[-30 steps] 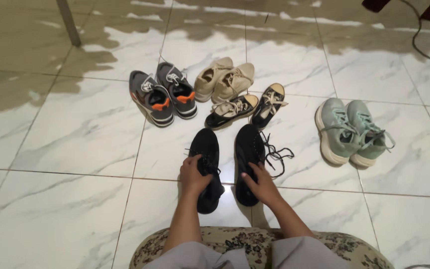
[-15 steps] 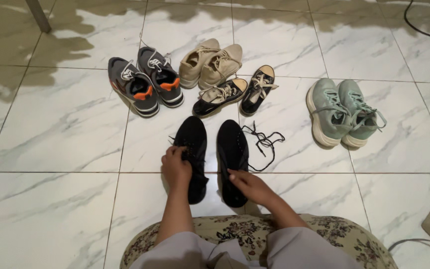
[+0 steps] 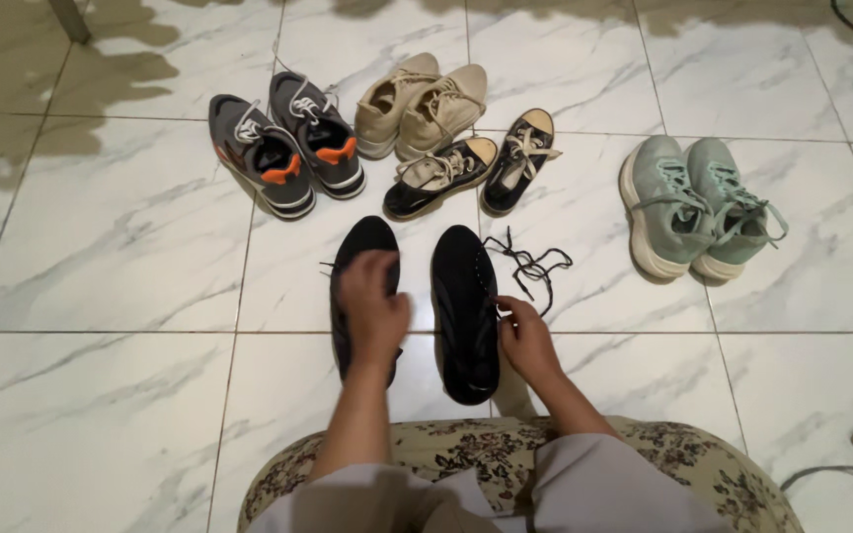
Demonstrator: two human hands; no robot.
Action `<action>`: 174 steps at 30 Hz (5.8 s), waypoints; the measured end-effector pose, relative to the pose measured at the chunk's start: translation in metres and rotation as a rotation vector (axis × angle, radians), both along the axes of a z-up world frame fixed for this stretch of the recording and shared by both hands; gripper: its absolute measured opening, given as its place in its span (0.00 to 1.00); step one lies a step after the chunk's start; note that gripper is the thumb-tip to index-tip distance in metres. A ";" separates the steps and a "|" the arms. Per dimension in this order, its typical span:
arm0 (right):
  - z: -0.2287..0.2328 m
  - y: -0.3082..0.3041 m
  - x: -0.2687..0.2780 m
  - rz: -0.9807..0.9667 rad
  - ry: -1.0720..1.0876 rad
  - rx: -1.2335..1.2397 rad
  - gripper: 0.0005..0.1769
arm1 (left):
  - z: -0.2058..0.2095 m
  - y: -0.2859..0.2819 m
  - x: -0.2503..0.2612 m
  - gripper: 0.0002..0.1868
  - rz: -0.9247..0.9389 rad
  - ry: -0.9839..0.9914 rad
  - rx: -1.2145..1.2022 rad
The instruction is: The person removes the laces from a black shoe, then threads the laces back through the eyelets and ties them. The task is performed on one shoe while several other pairs remain on the floor.
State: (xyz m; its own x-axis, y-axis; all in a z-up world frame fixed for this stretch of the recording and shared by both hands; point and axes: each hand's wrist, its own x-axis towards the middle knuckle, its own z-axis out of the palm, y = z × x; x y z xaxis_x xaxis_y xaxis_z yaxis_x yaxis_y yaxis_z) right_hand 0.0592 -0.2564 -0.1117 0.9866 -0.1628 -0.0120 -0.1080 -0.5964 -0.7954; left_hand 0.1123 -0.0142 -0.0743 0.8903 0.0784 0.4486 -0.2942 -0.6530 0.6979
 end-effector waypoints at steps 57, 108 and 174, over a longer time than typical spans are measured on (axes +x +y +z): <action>0.029 0.026 -0.004 -0.084 -0.272 -0.368 0.24 | -0.031 -0.044 -0.014 0.21 -0.190 0.355 0.094; -0.041 -0.024 0.033 0.120 -0.203 -0.517 0.30 | 0.007 -0.033 -0.015 0.36 -0.274 0.479 -0.071; 0.218 -0.158 0.001 -0.033 -0.374 0.060 0.09 | 0.014 0.040 0.018 0.08 -0.513 0.396 -0.853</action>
State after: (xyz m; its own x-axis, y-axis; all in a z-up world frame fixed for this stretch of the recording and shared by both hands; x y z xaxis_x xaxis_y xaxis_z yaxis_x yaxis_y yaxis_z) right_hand 0.0606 -0.4140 0.1065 0.9187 -0.2043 0.3381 0.1785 -0.5489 -0.8166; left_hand 0.1301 0.0255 -0.0605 0.9761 -0.1959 0.0942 -0.0469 0.2333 0.9713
